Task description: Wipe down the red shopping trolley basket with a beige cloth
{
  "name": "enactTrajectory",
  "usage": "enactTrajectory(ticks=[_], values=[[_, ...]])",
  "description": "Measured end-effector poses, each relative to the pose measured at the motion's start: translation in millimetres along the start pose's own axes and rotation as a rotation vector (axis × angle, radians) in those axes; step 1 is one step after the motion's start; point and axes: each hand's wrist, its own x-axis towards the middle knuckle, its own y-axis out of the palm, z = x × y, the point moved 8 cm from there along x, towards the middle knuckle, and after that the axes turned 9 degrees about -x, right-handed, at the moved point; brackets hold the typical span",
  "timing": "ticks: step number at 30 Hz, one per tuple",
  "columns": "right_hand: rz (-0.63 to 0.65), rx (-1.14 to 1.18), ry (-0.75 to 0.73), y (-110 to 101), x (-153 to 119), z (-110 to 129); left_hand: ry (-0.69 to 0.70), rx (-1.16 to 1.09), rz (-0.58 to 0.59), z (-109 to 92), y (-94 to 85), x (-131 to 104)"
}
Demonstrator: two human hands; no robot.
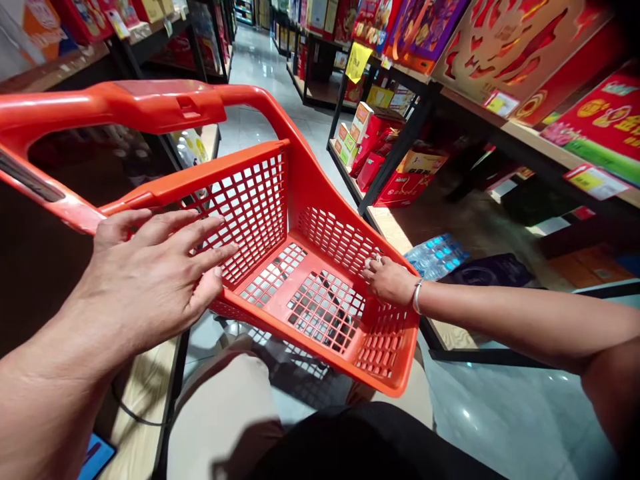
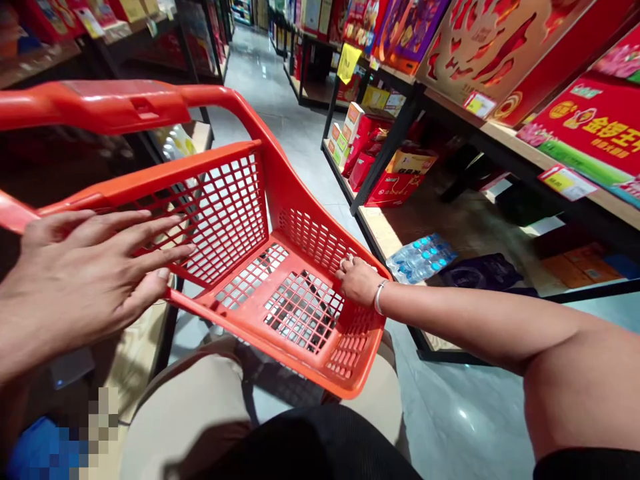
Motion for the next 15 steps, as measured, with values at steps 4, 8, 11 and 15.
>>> enactTrajectory(ticks=[4,8,11,15], values=[[-0.14,-0.014,-0.014,-32,8,-11,0.107,0.097,0.032,-33,8.9,1],[-0.331,-0.07,0.026,-46,12,-30,0.165,0.088,0.054,-52,18.3,-3],[-0.231,-0.082,0.018,-26,8,-24,0.156,0.055,0.052,-47,22.0,-5],[0.05,-0.005,0.064,6,-4,-5,0.132,0.079,0.069,-42,25.2,-6]])
